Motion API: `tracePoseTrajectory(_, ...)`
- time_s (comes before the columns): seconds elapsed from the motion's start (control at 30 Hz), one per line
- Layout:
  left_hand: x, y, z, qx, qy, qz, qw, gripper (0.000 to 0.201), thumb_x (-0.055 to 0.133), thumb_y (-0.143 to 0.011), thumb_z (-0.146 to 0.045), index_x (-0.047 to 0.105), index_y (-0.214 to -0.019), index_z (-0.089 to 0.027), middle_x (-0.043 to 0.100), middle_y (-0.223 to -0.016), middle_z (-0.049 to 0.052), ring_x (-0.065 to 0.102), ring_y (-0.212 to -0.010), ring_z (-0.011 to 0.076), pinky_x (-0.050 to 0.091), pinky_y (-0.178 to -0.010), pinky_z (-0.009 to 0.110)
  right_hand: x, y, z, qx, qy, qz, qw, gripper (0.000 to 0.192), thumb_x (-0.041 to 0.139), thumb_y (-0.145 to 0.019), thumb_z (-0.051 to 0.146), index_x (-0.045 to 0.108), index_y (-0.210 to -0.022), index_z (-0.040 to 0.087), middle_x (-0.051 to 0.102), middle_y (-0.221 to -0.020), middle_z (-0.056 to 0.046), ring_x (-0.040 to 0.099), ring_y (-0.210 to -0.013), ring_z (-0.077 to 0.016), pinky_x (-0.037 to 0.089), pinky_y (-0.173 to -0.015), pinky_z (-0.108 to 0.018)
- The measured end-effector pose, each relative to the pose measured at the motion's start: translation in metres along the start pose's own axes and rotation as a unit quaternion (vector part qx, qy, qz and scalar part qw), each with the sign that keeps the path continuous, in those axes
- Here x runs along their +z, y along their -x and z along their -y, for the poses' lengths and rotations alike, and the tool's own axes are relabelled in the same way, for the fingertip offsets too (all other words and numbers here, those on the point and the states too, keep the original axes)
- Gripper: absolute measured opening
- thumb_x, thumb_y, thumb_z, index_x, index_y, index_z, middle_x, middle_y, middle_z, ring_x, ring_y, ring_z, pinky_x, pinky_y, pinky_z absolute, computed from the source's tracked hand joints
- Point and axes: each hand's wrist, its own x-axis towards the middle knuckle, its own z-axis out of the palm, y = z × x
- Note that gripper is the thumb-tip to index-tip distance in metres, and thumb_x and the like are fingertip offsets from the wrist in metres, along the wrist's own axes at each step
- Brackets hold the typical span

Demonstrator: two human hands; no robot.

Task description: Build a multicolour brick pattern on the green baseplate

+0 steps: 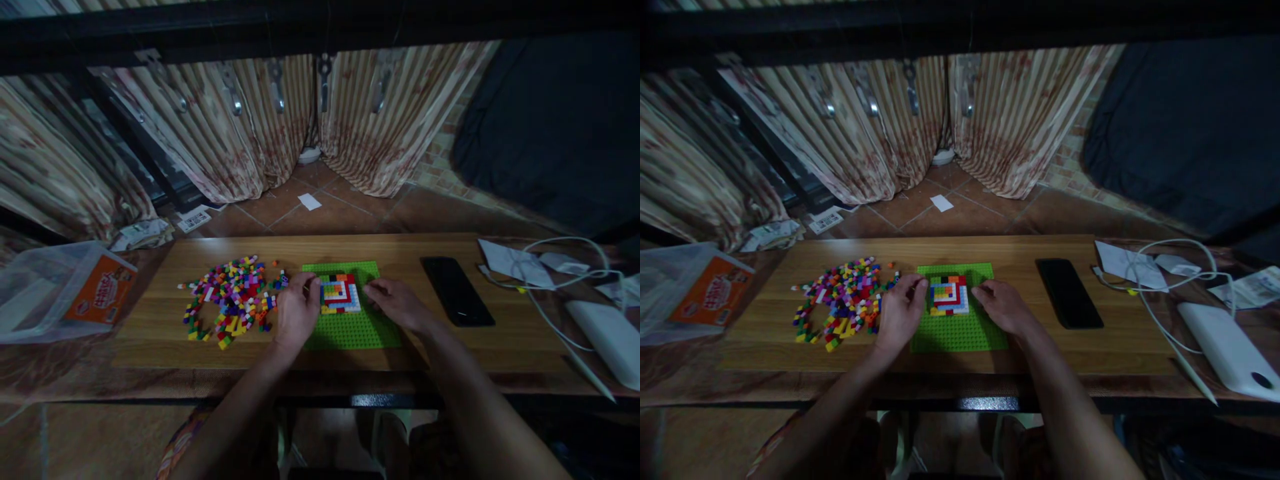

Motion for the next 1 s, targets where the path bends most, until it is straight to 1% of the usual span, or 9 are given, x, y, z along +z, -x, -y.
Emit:
tracePoseTrajectory(0.1,0.003,-0.004,0.004,-0.043,0.011,0.012,0.999,0.027,0.049,-0.09,-0.032,0.061,-0.108,-0.015,0.07,-0.092,0.007,0.064,-0.073,0.0156,0.049,-0.068,0.026,0.004,0.0,0.002,-0.004,-0.004,0.006,1.0,0.033,0.045,-0.088,0.046,0.064,-0.083,0.019,0.069,-0.078,-0.006,0.062,-0.068,-0.0178,0.047,-0.064,-0.03)
tracePoseTrajectory(0.23,0.008,-0.001,0.002,-0.073,0.015,0.056,0.996,0.03,0.051,-0.088,-0.029,0.06,-0.112,-0.015,0.07,-0.095,0.008,0.064,-0.076,0.0163,0.05,-0.07,0.027,0.013,0.0,0.007,-0.025,-0.024,0.015,0.999,0.032,0.048,-0.087,0.046,0.065,-0.092,0.019,0.071,-0.087,-0.006,0.064,-0.074,-0.0183,0.047,-0.067,-0.03)
tracePoseTrajectory(0.37,0.007,0.003,-0.001,-0.08,0.026,0.106,0.991,0.031,0.051,-0.087,-0.027,0.06,-0.114,-0.014,0.07,-0.092,0.008,0.064,-0.073,0.016,0.05,-0.068,0.027,0.02,0.0,0.008,-0.026,0.0,0.003,1.0,0.033,0.055,-0.084,0.046,0.064,-0.1,0.019,0.072,-0.091,-0.007,0.064,-0.076,-0.0194,0.047,-0.069,-0.031)
tracePoseTrajectory(0.47,-0.001,-0.002,0.006,-0.065,0.036,0.118,0.99,0.031,0.049,-0.087,-0.027,0.062,-0.112,-0.014,0.07,-0.09,0.007,0.063,-0.073,0.0156,0.049,-0.069,0.027,0.022,0.0,0.006,-0.021,0.017,-0.009,1.0,0.032,0.056,-0.084,0.044,0.064,-0.102,0.019,0.072,-0.091,-0.007,0.065,-0.077,-0.0201,0.047,-0.07,-0.032)
tracePoseTrajectory(0.57,-0.023,-0.017,0.021,-0.036,0.059,0.122,0.99,0.028,0.047,-0.086,-0.028,0.066,-0.101,-0.013,0.069,-0.084,0.005,0.061,-0.072,0.014,0.048,-0.068,0.024,0.023,0.0,0.004,-0.023,0.025,-0.02,0.999,0.03,0.055,-0.085,0.043,0.064,-0.101,0.02,0.073,-0.091,-0.007,0.066,-0.078,-0.0208,0.047,-0.07,-0.033)
tracePoseTrajectory(0.7,-0.07,-0.037,0.049,-0.041,0.058,0.099,0.993,0.029,0.048,-0.083,-0.032,0.067,-0.084,-0.011,0.063,-0.07,0.001,0.056,-0.066,0.0116,0.043,-0.06,0.02,0.022,0.0,0.005,-0.02,0.033,-0.012,0.999,0.032,0.054,-0.085,0.045,0.064,-0.101,0.019,0.073,-0.088,-0.007,0.066,-0.075,-0.0211,0.047,-0.068,-0.033)
tracePoseTrajectory(0.77,-0.095,-0.04,0.063,-0.057,0.023,0.114,0.992,0.028,0.051,-0.079,-0.034,0.068,-0.082,-0.011,0.062,-0.066,0.0,0.054,-0.062,0.0111,0.041,-0.056,0.02,0.022,0.001,0.006,-0.019,0.035,-0.006,0.999,0.034,0.053,-0.085,0.046,0.064,-0.102,0.019,0.073,-0.089,-0.007,0.066,-0.076,-0.0211,0.047,-0.069,-0.033)
tracePoseTrajectory(0.87,-0.127,-0.035,0.079,-0.096,-0.031,0.166,0.981,0.026,0.057,-0.071,-0.031,0.07,-0.082,-0.011,0.066,-0.069,0.0,0.056,-0.064,0.0127,0.042,-0.058,0.021,0.021,0.001,0.005,-0.018,0.046,-0.005,0.999,0.036,0.051,-0.085,0.047,0.065,-0.103,0.018,0.073,-0.092,-0.008,0.066,-0.077,-0.0217,0.047,-0.069,-0.033)
tracePoseTrajectory(1.0,-0.146,-0.023,0.093,-0.141,-0.082,0.235,0.958,0.021,0.062,-0.063,-0.023,0.072,-0.08,-0.015,0.069,-0.071,0.001,0.06,-0.069,0.015,0.045,-0.061,0.022,0.022,-0.001,0.001,-0.025,0.064,-0.014,0.998,0.038,0.05,-0.085,0.05,0.066,-0.099,0.019,0.073,-0.09,-0.008,0.066,-0.075,-0.0221,0.047,-0.066,-0.033)
